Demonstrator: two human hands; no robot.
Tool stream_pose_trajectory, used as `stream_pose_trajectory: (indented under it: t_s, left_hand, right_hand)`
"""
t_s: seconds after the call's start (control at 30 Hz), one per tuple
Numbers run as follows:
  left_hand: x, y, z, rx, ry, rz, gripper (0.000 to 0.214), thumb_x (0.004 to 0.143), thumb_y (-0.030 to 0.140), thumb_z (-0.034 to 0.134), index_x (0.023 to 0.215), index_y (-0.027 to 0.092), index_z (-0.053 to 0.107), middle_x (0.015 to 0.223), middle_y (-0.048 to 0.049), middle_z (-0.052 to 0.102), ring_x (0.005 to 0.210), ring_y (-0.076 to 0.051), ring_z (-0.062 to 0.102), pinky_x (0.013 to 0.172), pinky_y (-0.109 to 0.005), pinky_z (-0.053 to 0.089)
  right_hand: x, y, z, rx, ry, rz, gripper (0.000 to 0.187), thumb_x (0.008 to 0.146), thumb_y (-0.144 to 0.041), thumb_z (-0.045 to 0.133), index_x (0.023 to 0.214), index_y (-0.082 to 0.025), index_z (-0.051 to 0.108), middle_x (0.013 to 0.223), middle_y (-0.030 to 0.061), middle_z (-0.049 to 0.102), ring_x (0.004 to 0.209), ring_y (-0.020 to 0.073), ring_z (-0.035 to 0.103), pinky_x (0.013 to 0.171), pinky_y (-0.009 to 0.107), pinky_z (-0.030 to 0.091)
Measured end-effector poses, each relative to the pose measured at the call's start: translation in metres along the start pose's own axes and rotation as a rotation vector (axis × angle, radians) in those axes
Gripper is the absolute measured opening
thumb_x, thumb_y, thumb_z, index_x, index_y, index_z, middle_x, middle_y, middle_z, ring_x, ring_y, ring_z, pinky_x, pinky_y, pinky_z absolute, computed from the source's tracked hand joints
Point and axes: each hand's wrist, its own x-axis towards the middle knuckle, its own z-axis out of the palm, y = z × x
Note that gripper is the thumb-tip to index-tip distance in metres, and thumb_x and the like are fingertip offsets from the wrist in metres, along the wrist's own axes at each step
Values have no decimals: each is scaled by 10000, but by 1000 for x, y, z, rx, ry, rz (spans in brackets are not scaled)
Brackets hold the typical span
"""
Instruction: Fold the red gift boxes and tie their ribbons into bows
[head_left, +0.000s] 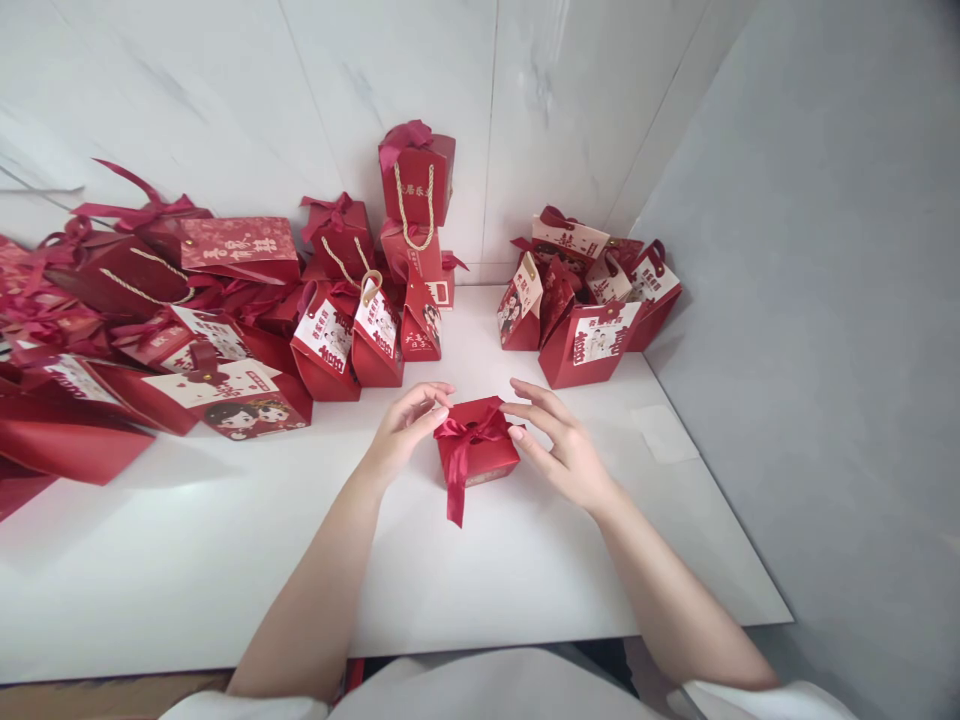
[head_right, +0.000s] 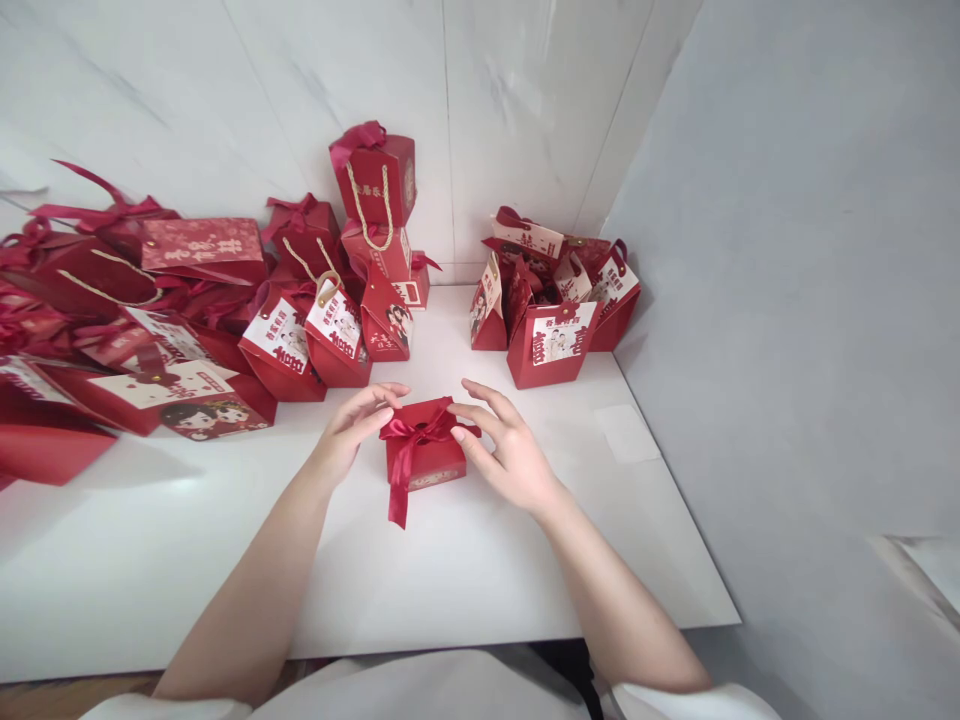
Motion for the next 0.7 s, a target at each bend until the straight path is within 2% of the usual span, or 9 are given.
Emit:
stream_pose_trajectory:
  t_s: [0.1,0.23,0.37,0.47,0.57,0.7]
  left_hand:
    - [-1,1,-5,50,-7,17,170,816,382,665,860,224,621,1259,-104,604,1262,-302,535,1008,-398,448]
    - [-4,3,-9,129,-97,26,178,839,390,639,799,221,603,1257,-112,610,1344,-306,458,1069,-425,403]
    - [-4,2,-13,167,-152,-6,179,825,398,674,785,226,643,1375,-95,552,1326,-307,477,1132,-451,332]
    - [-3,-1,-12,99,-173,-15,196,837,385,666,742,217,636,1378,-84,556,1317,-295,492,1120,-433,350]
    - [-1,-3,-9,14,-182,-23,214,844,367,658,719,203,598,1343,-92,580,1282,-290,527,1080,-429,392]
    - [0,-4,-3,-33,-138,-46,248,826,364,674,689,192,560,1281,-104,615,1231,-295,563,1068,-441,399]
  right_hand:
    - [0,-1,1,-72,3,-49,280,990,-343,506,1219,-254,641,1467,100,476,1328,276,494,1102,491,438]
    - [0,-5,2,-152,23,-144,221,984,-303,505,1142,-232,642,1440,118,494,1302,285,505,1068,492,457]
    - [-2,-10,7,-193,77,-222,185,960,-277,532,1119,-225,612,1422,131,499,1337,300,465,1084,513,432]
    - [-4,-17,14,-253,17,-276,296,949,-275,540,1237,-217,579,1487,139,424,1422,319,354,1145,561,343]
    - [-5,-24,19,-324,-84,-268,414,945,-238,500,1358,-231,524,1558,127,327,1477,327,244,1180,620,228]
    - [-6,-28,20,-323,-156,-278,390,927,-225,512,1306,-273,593,1573,98,309,1493,331,196,1184,645,160]
